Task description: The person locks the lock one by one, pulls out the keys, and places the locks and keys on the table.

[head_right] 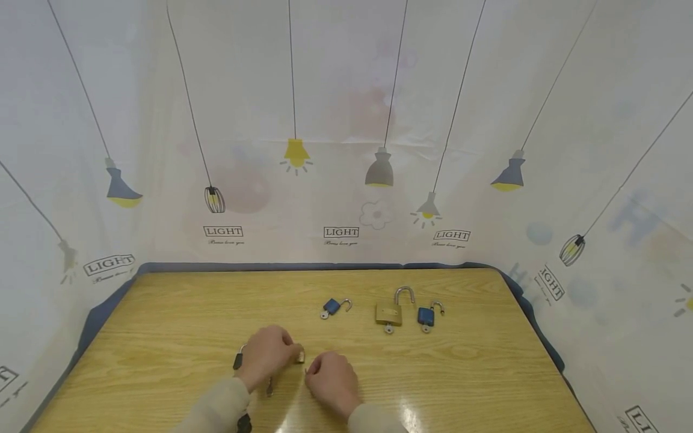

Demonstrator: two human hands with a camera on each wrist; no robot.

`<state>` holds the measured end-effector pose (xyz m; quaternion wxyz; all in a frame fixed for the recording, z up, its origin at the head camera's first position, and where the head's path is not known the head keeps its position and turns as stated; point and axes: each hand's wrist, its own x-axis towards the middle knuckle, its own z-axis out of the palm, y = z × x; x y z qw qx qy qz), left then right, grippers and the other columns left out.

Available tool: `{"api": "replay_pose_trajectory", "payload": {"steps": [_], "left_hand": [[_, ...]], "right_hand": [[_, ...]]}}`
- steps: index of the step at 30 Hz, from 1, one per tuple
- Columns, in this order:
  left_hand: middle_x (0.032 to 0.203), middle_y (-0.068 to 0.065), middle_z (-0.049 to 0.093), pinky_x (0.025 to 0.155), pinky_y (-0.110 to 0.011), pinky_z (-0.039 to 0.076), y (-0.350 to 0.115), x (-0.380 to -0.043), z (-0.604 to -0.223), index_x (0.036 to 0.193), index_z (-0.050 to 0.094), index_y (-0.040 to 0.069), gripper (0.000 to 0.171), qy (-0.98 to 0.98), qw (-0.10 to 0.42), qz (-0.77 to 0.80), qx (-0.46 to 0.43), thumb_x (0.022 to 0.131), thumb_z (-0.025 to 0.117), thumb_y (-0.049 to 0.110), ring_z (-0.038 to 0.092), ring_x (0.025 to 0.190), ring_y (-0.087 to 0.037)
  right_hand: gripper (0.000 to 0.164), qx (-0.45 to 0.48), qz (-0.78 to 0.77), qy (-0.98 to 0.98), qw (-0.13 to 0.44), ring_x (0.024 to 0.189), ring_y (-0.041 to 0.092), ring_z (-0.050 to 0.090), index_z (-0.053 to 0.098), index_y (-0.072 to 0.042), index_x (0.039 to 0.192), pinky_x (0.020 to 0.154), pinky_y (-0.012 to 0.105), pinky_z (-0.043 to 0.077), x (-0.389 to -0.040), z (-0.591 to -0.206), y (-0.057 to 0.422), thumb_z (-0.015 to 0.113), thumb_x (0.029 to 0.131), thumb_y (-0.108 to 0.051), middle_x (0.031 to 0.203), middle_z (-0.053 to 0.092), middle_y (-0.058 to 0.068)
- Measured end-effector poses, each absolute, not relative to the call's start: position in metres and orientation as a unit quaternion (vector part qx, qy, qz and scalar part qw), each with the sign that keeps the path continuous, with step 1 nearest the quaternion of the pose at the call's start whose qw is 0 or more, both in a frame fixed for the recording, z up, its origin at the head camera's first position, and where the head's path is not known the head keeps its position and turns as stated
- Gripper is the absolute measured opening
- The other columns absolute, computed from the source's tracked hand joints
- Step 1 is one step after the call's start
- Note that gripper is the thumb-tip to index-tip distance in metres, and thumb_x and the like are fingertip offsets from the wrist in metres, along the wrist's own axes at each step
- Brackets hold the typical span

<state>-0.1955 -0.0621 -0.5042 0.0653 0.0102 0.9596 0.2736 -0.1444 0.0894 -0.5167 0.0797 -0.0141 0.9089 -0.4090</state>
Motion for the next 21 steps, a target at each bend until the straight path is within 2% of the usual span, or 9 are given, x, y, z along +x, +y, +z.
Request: {"api": "replay_pose_trajectory", "payload": {"steps": [4, 10, 21], "left_hand": [[0.067, 0.003, 0.066, 0.044, -0.025, 0.037, -0.069, -0.197, -0.5, 0.076, 0.073, 0.012, 0.02, 0.956, 0.046, 0.291, 0.008, 0.085, 0.072, 0.03, 0.05, 0.051, -0.011], [0.075, 0.002, 0.07, 0.051, -0.027, 0.04, -0.076, -0.198, -0.502, 0.08, 0.073, 0.014, 0.019, 0.957, 0.036, 0.289, -0.005, 0.085, 0.073, 0.033, 0.054, 0.058, -0.011], [0.069, 0.006, 0.066, 0.054, -0.028, 0.042, -0.081, -0.199, -0.502, 0.08, 0.073, 0.015, 0.019, 0.955, 0.039, 0.295, -0.016, 0.086, 0.072, 0.034, 0.055, 0.06, -0.011]], "right_hand": [[0.006, -0.006, -0.411, 0.908, 0.079, 0.063, 0.013, 0.053, 0.066, -0.012, 0.073, 0.057, 0.03, 0.042, -0.144, -0.518, 0.082, 0.072, 0.074, -0.012, 0.068, 0.061, -0.003], [0.008, 0.005, -0.406, 0.911, 0.077, 0.062, 0.014, 0.052, 0.063, -0.013, 0.072, 0.056, 0.03, 0.04, -0.144, -0.521, 0.073, 0.071, 0.073, -0.012, 0.067, 0.06, -0.003], [0.012, 0.029, -0.37, 0.927, 0.06, 0.058, 0.014, 0.051, 0.062, -0.018, 0.065, 0.052, 0.031, 0.038, -0.146, -0.524, 0.066, 0.071, 0.071, -0.014, 0.063, 0.059, -0.005]]}}
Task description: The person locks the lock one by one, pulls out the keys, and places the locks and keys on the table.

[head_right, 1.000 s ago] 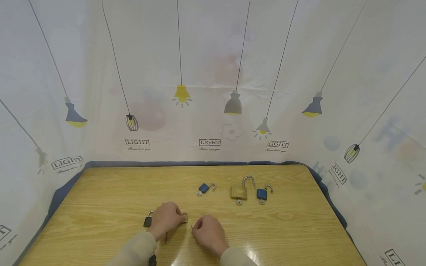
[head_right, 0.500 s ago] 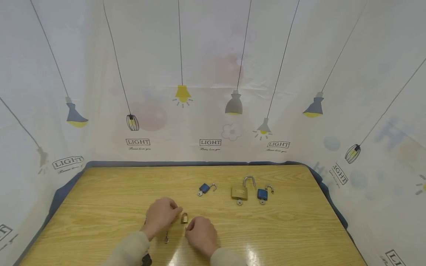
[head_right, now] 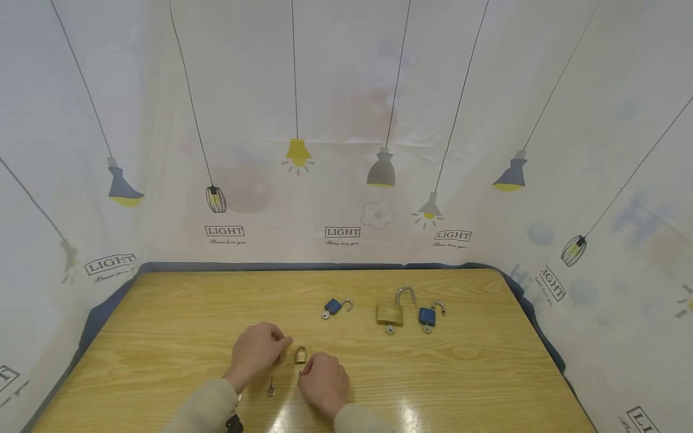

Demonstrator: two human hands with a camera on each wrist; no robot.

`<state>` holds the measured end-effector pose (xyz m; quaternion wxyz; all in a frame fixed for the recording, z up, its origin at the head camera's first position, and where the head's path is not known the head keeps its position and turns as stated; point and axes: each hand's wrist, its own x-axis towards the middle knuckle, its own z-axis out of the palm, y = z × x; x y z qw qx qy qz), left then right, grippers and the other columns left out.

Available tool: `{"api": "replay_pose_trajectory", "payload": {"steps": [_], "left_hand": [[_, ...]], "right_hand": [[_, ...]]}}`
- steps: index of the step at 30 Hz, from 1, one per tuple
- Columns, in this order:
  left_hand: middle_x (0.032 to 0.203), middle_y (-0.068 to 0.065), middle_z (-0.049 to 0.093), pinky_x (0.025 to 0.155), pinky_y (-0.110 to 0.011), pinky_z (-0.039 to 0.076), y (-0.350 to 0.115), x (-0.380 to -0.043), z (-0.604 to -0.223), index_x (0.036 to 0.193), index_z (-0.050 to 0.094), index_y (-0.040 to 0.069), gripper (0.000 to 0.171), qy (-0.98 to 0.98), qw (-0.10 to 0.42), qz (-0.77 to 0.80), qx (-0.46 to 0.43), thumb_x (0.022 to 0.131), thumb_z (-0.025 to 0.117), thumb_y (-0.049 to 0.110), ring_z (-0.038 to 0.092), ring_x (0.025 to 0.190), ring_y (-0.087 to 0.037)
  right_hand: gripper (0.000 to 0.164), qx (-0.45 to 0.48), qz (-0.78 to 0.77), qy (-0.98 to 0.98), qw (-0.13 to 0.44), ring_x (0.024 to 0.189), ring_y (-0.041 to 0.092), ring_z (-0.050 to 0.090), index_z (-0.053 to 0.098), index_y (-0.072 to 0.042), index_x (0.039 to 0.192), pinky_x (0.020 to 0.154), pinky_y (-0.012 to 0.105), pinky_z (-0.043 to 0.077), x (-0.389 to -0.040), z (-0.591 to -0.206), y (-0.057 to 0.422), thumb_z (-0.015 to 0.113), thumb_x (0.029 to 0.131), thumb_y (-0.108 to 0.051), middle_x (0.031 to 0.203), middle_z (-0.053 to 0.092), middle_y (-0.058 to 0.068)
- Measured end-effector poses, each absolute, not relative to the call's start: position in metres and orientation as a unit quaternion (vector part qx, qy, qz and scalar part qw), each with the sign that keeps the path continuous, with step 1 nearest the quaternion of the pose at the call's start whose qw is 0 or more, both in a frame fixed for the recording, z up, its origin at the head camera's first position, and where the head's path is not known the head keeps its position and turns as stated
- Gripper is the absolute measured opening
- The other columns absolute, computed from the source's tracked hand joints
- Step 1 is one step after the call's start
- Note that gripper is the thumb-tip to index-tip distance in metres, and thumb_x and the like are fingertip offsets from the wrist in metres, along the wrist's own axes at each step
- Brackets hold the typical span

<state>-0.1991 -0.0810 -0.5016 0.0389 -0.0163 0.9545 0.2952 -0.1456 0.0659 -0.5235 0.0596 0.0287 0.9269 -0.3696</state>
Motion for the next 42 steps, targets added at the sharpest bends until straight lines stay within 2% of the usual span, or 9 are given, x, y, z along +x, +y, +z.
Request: {"api": "replay_pose_trajectory", "payload": {"steps": [11, 16, 23, 27, 33, 38, 42], "left_hand": [[0.077, 0.003, 0.07, 0.054, -0.028, 0.042, -0.081, -0.198, -0.498, 0.083, 0.074, 0.015, 0.019, 0.955, 0.041, 0.294, -0.018, 0.086, 0.072, 0.034, 0.056, 0.063, -0.011], [0.077, 0.003, 0.071, 0.054, -0.027, 0.041, -0.082, -0.199, -0.5, 0.082, 0.074, 0.016, 0.019, 0.955, 0.039, 0.295, -0.019, 0.085, 0.072, 0.034, 0.055, 0.062, -0.011], [0.074, 0.004, 0.068, 0.053, -0.026, 0.041, -0.082, -0.201, -0.501, 0.084, 0.073, 0.015, 0.018, 0.954, 0.039, 0.297, -0.015, 0.085, 0.072, 0.033, 0.055, 0.061, -0.011], [0.071, 0.005, 0.067, 0.052, -0.026, 0.042, -0.08, -0.202, -0.5, 0.087, 0.073, 0.015, 0.018, 0.955, 0.043, 0.293, -0.006, 0.087, 0.071, 0.033, 0.055, 0.06, -0.011], [0.083, 0.002, 0.071, 0.053, -0.026, 0.043, -0.071, -0.206, -0.497, 0.092, 0.072, 0.014, 0.02, 0.957, 0.044, 0.285, 0.013, 0.087, 0.071, 0.033, 0.058, 0.066, -0.01], [0.085, 0.001, 0.072, 0.055, -0.029, 0.045, -0.058, -0.21, -0.498, 0.093, 0.072, 0.013, 0.019, 0.96, 0.043, 0.276, 0.031, 0.087, 0.071, 0.031, 0.058, 0.067, -0.011], [0.08, 0.003, 0.071, 0.062, -0.034, 0.049, -0.048, -0.215, -0.499, 0.098, 0.072, 0.011, 0.022, 0.961, 0.043, 0.269, 0.043, 0.087, 0.071, 0.03, 0.061, 0.071, -0.013]], "right_hand": [[0.01, 0.028, -0.365, 0.928, 0.073, 0.057, 0.015, 0.051, 0.063, -0.016, 0.064, 0.051, 0.031, 0.038, -0.148, -0.521, 0.066, 0.069, 0.07, -0.011, 0.062, 0.059, -0.004], [0.01, 0.032, -0.362, 0.929, 0.068, 0.056, 0.015, 0.051, 0.062, -0.016, 0.064, 0.05, 0.031, 0.037, -0.147, -0.522, 0.066, 0.067, 0.07, -0.011, 0.061, 0.057, -0.004], [0.008, 0.032, -0.382, 0.92, 0.078, 0.061, 0.015, 0.053, 0.064, -0.015, 0.07, 0.055, 0.03, 0.04, -0.15, -0.52, 0.074, 0.068, 0.074, -0.01, 0.067, 0.06, -0.003], [0.003, 0.025, -0.38, 0.922, 0.071, 0.061, 0.015, 0.054, 0.065, -0.012, 0.077, 0.055, 0.03, 0.041, -0.154, -0.515, 0.085, 0.068, 0.077, -0.012, 0.069, 0.061, -0.002], [0.017, 0.016, -0.359, 0.931, 0.062, 0.062, 0.014, 0.054, 0.064, -0.007, 0.094, 0.053, 0.029, 0.042, -0.161, -0.511, 0.11, 0.066, 0.081, -0.018, 0.074, 0.064, 0.001], [0.014, 0.002, -0.322, 0.946, 0.035, 0.063, 0.012, 0.057, 0.065, -0.009, 0.096, 0.053, 0.029, 0.043, -0.169, -0.513, 0.137, 0.065, 0.086, -0.018, 0.079, 0.068, 0.002], [0.011, 0.012, -0.297, 0.954, 0.031, 0.069, 0.012, 0.058, 0.064, -0.012, 0.093, 0.056, 0.029, 0.045, -0.175, -0.515, 0.155, 0.066, 0.087, -0.021, 0.083, 0.067, 0.001]]}}
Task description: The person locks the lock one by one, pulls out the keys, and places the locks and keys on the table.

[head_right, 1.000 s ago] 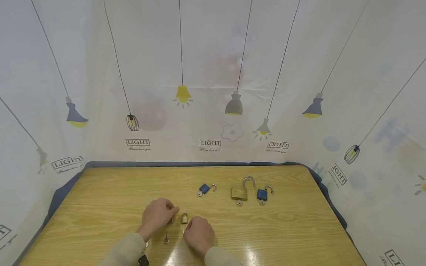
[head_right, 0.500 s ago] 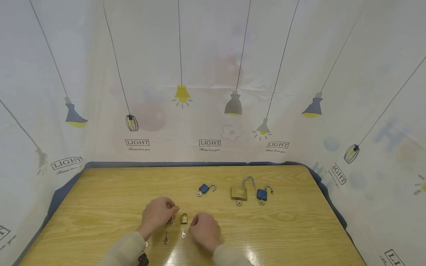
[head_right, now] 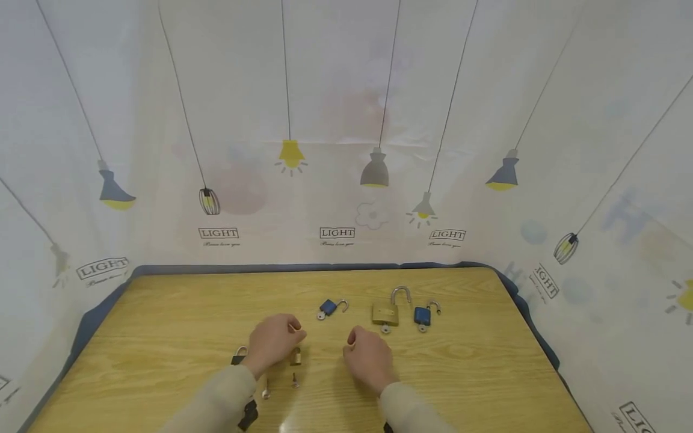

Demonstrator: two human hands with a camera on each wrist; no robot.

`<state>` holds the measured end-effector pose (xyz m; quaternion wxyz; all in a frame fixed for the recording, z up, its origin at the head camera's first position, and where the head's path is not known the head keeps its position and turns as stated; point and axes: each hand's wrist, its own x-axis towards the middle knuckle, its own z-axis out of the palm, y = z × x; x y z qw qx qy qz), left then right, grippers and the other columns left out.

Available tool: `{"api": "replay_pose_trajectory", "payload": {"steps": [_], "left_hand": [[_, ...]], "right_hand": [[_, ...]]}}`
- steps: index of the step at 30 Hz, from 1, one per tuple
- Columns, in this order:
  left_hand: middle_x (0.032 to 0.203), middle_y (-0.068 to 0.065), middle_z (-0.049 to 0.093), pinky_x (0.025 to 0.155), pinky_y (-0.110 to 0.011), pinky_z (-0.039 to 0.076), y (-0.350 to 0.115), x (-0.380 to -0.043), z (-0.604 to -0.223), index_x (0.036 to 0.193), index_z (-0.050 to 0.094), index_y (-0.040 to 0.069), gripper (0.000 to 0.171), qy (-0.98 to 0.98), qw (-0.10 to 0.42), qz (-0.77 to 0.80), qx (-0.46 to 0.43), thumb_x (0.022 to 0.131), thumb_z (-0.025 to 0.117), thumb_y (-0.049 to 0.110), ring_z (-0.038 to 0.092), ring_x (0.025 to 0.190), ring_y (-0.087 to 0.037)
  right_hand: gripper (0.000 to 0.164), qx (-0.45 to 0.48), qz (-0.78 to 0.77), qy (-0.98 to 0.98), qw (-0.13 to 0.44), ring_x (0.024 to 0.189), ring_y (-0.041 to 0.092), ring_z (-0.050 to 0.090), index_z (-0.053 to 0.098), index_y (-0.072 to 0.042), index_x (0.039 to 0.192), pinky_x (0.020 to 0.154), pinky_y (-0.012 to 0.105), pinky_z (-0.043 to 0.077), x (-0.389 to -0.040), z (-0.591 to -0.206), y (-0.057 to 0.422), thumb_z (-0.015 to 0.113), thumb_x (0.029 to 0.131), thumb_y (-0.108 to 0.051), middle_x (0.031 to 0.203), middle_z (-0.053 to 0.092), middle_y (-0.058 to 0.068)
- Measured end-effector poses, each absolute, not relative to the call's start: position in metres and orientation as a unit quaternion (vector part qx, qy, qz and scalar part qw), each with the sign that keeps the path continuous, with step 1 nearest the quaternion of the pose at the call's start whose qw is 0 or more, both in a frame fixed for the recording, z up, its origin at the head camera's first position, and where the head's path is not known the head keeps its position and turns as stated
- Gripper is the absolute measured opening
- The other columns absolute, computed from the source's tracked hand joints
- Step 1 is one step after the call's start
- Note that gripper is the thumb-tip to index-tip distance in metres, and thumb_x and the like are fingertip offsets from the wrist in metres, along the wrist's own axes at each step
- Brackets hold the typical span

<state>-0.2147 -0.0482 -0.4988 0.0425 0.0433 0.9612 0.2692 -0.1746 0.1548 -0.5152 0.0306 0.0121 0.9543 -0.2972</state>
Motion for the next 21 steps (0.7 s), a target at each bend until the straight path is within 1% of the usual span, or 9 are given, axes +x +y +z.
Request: {"api": "replay_pose_trajectory", "payload": {"steps": [3, 7, 9, 12, 14, 15, 18, 21], "left_hand": [[0.082, 0.001, 0.072, 0.065, -0.036, 0.051, -0.038, -0.222, -0.501, 0.103, 0.072, 0.01, 0.024, 0.964, 0.043, 0.258, 0.046, 0.087, 0.072, 0.028, 0.063, 0.075, -0.015], [0.098, -0.005, 0.073, 0.068, -0.037, 0.052, -0.024, -0.231, -0.505, 0.107, 0.071, 0.01, 0.027, 0.967, 0.04, 0.246, 0.051, 0.085, 0.074, 0.024, 0.066, 0.085, -0.021], [0.104, -0.008, 0.073, 0.068, -0.038, 0.052, -0.017, -0.235, -0.507, 0.109, 0.071, 0.008, 0.026, 0.966, 0.035, 0.251, 0.051, 0.084, 0.072, 0.017, 0.065, 0.085, -0.023], [0.109, -0.01, 0.073, 0.067, -0.039, 0.053, -0.009, -0.242, -0.51, 0.109, 0.072, 0.007, 0.027, 0.966, 0.022, 0.252, 0.043, 0.082, 0.066, 0.007, 0.066, 0.081, -0.024], [0.104, -0.01, 0.074, 0.064, -0.039, 0.053, -0.004, -0.247, -0.512, 0.105, 0.073, 0.007, 0.027, 0.967, 0.01, 0.251, 0.036, 0.079, 0.065, 0.003, 0.065, 0.076, -0.023], [0.099, -0.009, 0.074, 0.063, -0.038, 0.053, -0.002, -0.249, -0.513, 0.102, 0.073, 0.007, 0.024, 0.969, 0.005, 0.246, 0.033, 0.079, 0.066, 0.002, 0.065, 0.074, -0.022], [0.088, -0.007, 0.072, 0.059, -0.037, 0.05, 0.004, -0.256, -0.514, 0.096, 0.073, 0.006, 0.017, 0.972, -0.001, 0.232, 0.024, 0.079, 0.072, 0.007, 0.062, 0.07, -0.02], [0.084, -0.007, 0.069, 0.057, -0.034, 0.048, 0.011, -0.261, -0.516, 0.095, 0.072, 0.006, 0.018, 0.975, 0.008, 0.222, 0.014, 0.08, 0.076, 0.016, 0.058, 0.067, -0.018]], "right_hand": [[0.01, 0.022, -0.288, 0.957, 0.032, 0.072, 0.014, 0.059, 0.065, -0.013, 0.092, 0.058, 0.03, 0.047, -0.178, -0.517, 0.166, 0.065, 0.087, -0.021, 0.085, 0.066, 0.001], [0.008, 0.027, -0.284, 0.958, 0.032, 0.075, 0.016, 0.06, 0.065, -0.012, 0.09, 0.06, 0.032, 0.048, -0.179, -0.517, 0.177, 0.065, 0.087, -0.02, 0.086, 0.065, 0.002], [0.007, 0.026, -0.281, 0.959, 0.032, 0.075, 0.015, 0.06, 0.065, -0.013, 0.089, 0.06, 0.032, 0.049, -0.179, -0.517, 0.18, 0.065, 0.087, -0.02, 0.085, 0.065, 0.002], [0.006, 0.027, -0.279, 0.959, 0.032, 0.072, 0.014, 0.06, 0.065, -0.013, 0.087, 0.059, 0.031, 0.048, -0.18, -0.515, 0.184, 0.064, 0.087, -0.019, 0.085, 0.067, 0.001], [0.006, 0.027, -0.275, 0.961, 0.032, 0.071, 0.014, 0.06, 0.066, -0.013, 0.087, 0.058, 0.031, 0.048, -0.18, -0.514, 0.187, 0.064, 0.087, -0.019, 0.084, 0.067, 0.001], [0.007, 0.028, -0.272, 0.961, 0.032, 0.07, 0.013, 0.06, 0.066, -0.013, 0.087, 0.057, 0.031, 0.047, -0.18, -0.514, 0.188, 0.064, 0.088, -0.019, 0.084, 0.067, 0.001], [0.007, 0.03, -0.27, 0.962, 0.034, 0.069, 0.013, 0.06, 0.066, -0.013, 0.088, 0.057, 0.03, 0.047, -0.179, -0.512, 0.191, 0.064, 0.088, -0.02, 0.083, 0.068, 0.001], [0.007, 0.029, -0.275, 0.96, 0.037, 0.069, 0.013, 0.06, 0.066, -0.013, 0.087, 0.057, 0.03, 0.047, -0.178, -0.512, 0.194, 0.064, 0.088, -0.02, 0.083, 0.068, 0.001]]}}
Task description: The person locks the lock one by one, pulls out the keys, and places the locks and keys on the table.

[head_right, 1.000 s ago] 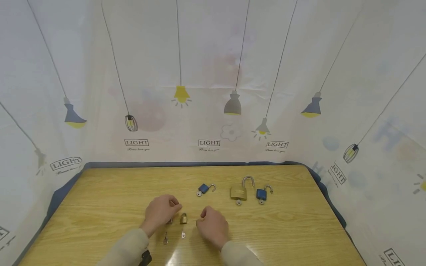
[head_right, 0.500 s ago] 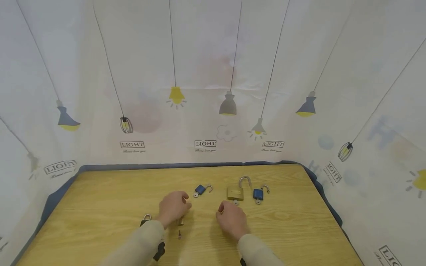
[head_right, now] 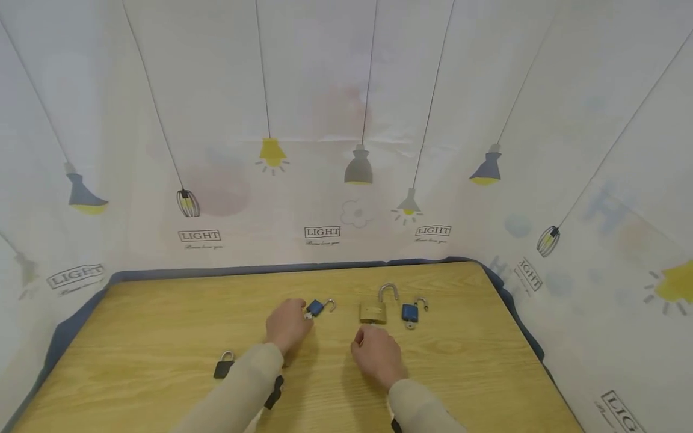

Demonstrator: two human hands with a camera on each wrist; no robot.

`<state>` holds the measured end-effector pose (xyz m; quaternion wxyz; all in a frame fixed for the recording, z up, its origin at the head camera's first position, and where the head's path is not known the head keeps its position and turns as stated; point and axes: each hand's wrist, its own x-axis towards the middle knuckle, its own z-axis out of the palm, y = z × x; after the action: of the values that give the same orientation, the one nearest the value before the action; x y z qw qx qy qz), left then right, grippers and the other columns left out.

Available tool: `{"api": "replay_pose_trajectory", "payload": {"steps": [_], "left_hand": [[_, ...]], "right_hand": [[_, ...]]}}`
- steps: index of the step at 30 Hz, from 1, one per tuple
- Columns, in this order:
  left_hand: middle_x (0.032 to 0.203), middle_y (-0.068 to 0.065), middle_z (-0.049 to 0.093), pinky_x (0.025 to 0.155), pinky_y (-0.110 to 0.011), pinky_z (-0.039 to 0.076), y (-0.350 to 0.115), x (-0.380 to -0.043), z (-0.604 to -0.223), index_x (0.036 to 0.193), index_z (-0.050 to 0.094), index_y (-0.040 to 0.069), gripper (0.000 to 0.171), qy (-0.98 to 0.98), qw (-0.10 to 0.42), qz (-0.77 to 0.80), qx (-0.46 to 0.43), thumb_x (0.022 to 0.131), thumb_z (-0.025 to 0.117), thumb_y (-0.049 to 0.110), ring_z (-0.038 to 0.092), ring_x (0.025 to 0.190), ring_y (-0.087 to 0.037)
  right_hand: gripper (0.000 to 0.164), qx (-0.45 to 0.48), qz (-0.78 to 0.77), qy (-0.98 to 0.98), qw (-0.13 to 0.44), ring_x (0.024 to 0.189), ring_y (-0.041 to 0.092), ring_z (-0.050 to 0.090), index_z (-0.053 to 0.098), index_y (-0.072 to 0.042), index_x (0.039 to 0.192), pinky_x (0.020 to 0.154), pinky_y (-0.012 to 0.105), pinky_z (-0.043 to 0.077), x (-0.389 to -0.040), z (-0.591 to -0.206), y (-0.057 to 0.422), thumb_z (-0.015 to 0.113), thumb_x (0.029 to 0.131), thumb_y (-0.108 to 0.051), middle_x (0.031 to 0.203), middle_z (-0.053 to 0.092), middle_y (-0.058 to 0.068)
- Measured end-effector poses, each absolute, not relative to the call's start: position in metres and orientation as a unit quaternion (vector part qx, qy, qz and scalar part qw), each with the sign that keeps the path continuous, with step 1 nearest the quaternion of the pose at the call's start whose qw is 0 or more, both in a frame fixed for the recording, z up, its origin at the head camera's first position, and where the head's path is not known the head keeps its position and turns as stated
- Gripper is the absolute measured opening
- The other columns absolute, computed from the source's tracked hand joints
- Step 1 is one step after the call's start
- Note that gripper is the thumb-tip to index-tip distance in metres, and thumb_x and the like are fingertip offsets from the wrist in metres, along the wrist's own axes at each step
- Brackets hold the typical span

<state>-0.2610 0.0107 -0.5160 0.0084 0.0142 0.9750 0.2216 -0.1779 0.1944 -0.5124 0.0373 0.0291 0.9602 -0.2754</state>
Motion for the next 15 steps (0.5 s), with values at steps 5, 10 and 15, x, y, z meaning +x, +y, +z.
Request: {"api": "replay_pose_trajectory", "payload": {"steps": [5, 10, 15], "left_hand": [[0.087, -0.008, 0.065, 0.055, -0.032, 0.045, 0.018, -0.267, -0.517, 0.098, 0.071, 0.006, 0.026, 0.981, 0.023, 0.191, 0.007, 0.087, 0.072, 0.03, 0.054, 0.064, -0.018], [0.082, -0.008, 0.06, 0.052, -0.03, 0.045, 0.026, -0.271, -0.523, 0.092, 0.071, 0.005, 0.033, 0.99, 0.012, 0.138, 0.006, 0.089, 0.069, 0.038, 0.052, 0.06, -0.018], [0.071, -0.006, 0.057, 0.05, -0.029, 0.045, 0.032, -0.273, -0.527, 0.08, 0.068, 0.004, 0.029, 0.991, -0.006, 0.131, -0.011, 0.087, 0.071, 0.032, 0.051, 0.059, -0.018]], "right_hand": [[0.008, 0.025, -0.282, 0.958, 0.04, 0.07, 0.012, 0.059, 0.066, -0.013, 0.088, 0.057, 0.029, 0.047, -0.176, -0.512, 0.193, 0.064, 0.088, -0.021, 0.083, 0.067, 0.0], [0.008, 0.025, -0.281, 0.958, 0.038, 0.071, 0.012, 0.059, 0.066, -0.013, 0.088, 0.059, 0.03, 0.048, -0.176, -0.511, 0.192, 0.065, 0.088, -0.021, 0.083, 0.067, 0.0], [0.008, 0.026, -0.286, 0.957, 0.037, 0.07, 0.012, 0.058, 0.066, -0.013, 0.087, 0.06, 0.03, 0.048, -0.175, -0.51, 0.191, 0.065, 0.087, -0.021, 0.082, 0.066, 0.0]]}}
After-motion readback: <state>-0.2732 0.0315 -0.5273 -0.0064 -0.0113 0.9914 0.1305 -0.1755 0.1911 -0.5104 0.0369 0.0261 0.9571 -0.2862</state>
